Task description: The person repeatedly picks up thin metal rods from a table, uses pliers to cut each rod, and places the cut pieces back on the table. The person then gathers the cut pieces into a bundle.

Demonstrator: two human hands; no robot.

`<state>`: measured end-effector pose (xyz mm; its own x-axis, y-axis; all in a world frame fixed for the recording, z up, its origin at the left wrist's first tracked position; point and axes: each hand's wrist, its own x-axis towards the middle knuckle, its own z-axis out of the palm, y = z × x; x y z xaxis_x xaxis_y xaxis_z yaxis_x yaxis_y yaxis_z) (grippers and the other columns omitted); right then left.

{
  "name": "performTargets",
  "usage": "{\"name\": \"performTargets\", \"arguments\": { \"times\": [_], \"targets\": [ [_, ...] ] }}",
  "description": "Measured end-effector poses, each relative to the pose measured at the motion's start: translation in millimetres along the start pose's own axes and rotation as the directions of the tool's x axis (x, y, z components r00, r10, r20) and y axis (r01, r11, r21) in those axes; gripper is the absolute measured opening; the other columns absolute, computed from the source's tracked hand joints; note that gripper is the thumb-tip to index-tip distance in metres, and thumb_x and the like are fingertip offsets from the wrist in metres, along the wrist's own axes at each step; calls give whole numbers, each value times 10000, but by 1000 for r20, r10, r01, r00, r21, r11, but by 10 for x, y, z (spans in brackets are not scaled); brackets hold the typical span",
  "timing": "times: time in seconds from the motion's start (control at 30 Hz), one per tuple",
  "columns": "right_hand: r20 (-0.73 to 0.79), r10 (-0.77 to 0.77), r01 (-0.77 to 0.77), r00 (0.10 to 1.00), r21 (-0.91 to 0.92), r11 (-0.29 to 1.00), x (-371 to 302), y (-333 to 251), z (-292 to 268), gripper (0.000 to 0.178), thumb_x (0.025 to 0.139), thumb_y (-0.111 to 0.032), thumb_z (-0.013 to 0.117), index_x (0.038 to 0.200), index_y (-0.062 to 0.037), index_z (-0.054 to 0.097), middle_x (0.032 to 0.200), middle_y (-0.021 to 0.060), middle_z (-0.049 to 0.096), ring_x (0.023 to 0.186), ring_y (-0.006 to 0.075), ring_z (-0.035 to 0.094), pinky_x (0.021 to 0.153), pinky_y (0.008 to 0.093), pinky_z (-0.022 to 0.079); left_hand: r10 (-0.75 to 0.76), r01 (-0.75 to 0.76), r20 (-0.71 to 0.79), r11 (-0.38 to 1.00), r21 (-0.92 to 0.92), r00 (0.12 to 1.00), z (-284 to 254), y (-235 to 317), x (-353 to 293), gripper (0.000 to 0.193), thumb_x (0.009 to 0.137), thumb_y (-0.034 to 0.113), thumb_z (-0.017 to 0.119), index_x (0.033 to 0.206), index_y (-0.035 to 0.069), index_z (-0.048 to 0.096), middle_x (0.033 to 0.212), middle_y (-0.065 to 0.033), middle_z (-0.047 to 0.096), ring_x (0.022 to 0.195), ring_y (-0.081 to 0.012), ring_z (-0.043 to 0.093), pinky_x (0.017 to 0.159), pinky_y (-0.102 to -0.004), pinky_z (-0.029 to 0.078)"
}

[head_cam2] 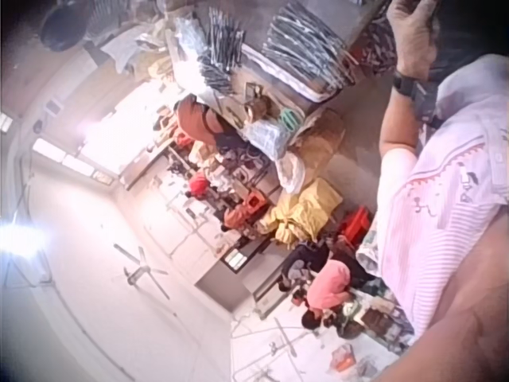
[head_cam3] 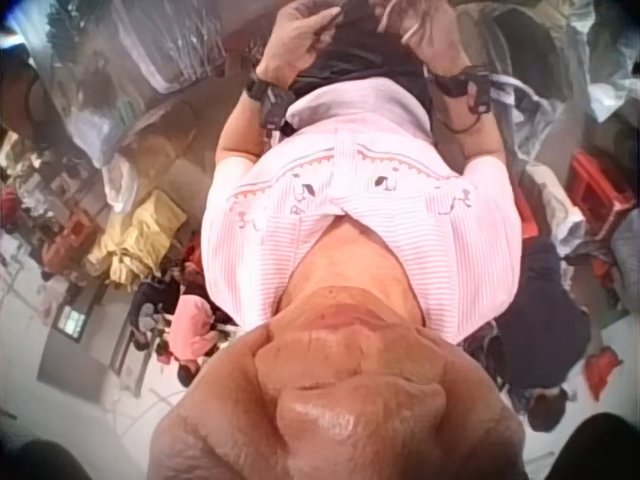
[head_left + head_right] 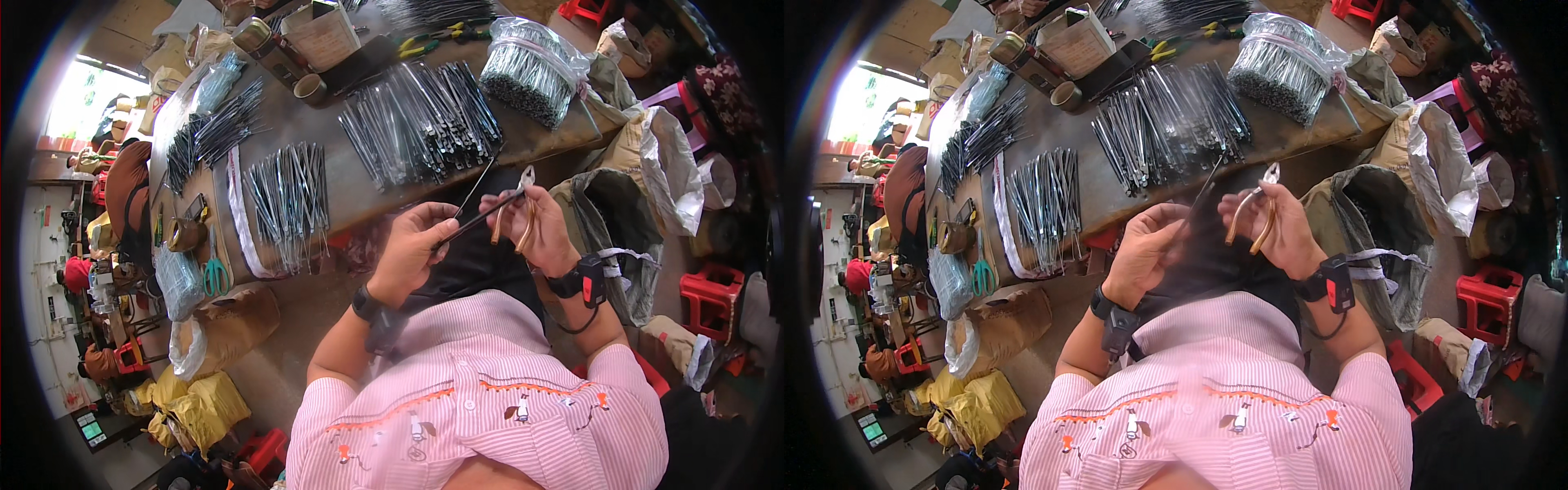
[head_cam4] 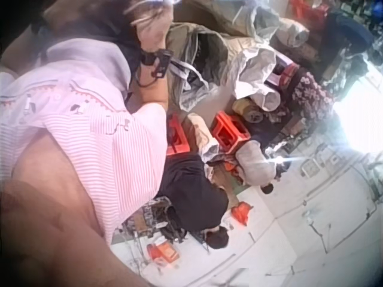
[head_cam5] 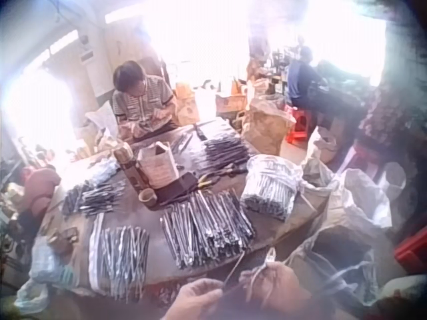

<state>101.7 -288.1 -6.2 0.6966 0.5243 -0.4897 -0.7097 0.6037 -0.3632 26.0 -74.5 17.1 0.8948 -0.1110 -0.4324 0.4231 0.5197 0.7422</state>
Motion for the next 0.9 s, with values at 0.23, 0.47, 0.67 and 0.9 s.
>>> {"name": "performTargets", "arguments": {
  "times": [0.23, 0.47, 0.67, 0.9],
  "targets": [
    [213, 191, -70, 958, -474, 878, -311, 69, -213, 460, 817, -75, 484, 1267, -35, 398, 1098, 212, 591, 861, 331, 667, 576, 326, 581, 285, -255, -17, 882, 397, 958, 159, -50, -19, 234, 899, 8, 610, 1126, 31, 661, 757, 40, 557, 523, -5, 434, 455, -163, 334],
    [258, 7, 251, 966, -944, 212, -353, 83, -165, 635, 716, -21, 511, 1342, -45, 410, 1119, 130, 519, 961, 227, 573, 845, 331, 485, 456, -395, 66, 679, 618, 887, 234, -28, -56, 279, 882, -51, 575, 1131, 26, 676, 807, 42, 474, 581, -15, 433, 501, -184, 362],
    [443, -143, 407, 885, -886, -223, -373, -17, -67, 512, 716, -70, 562, 1224, -60, 507, 1016, 191, 576, 881, 372, 594, 768, 399, 498, 489, -421, 82, 640, 642, 869, 238, -45, -33, 297, 869, -68, 565, 1125, 26, 680, 815, 27, 493, 649, -30, 444, 553, -190, 367],
    [411, -206, 327, 888, -880, -344, -351, -5, -61, 216, 747, -86, 580, 963, -80, 587, 730, 189, 599, 689, 403, 593, 614, 465, 472, 443, -384, 77, 663, 643, 893, 233, -71, -14, 280, 874, -35, 588, 1133, 27, 671, 842, 14, 531, 702, -46, 483, 595, -198, 390]
  ]
}}
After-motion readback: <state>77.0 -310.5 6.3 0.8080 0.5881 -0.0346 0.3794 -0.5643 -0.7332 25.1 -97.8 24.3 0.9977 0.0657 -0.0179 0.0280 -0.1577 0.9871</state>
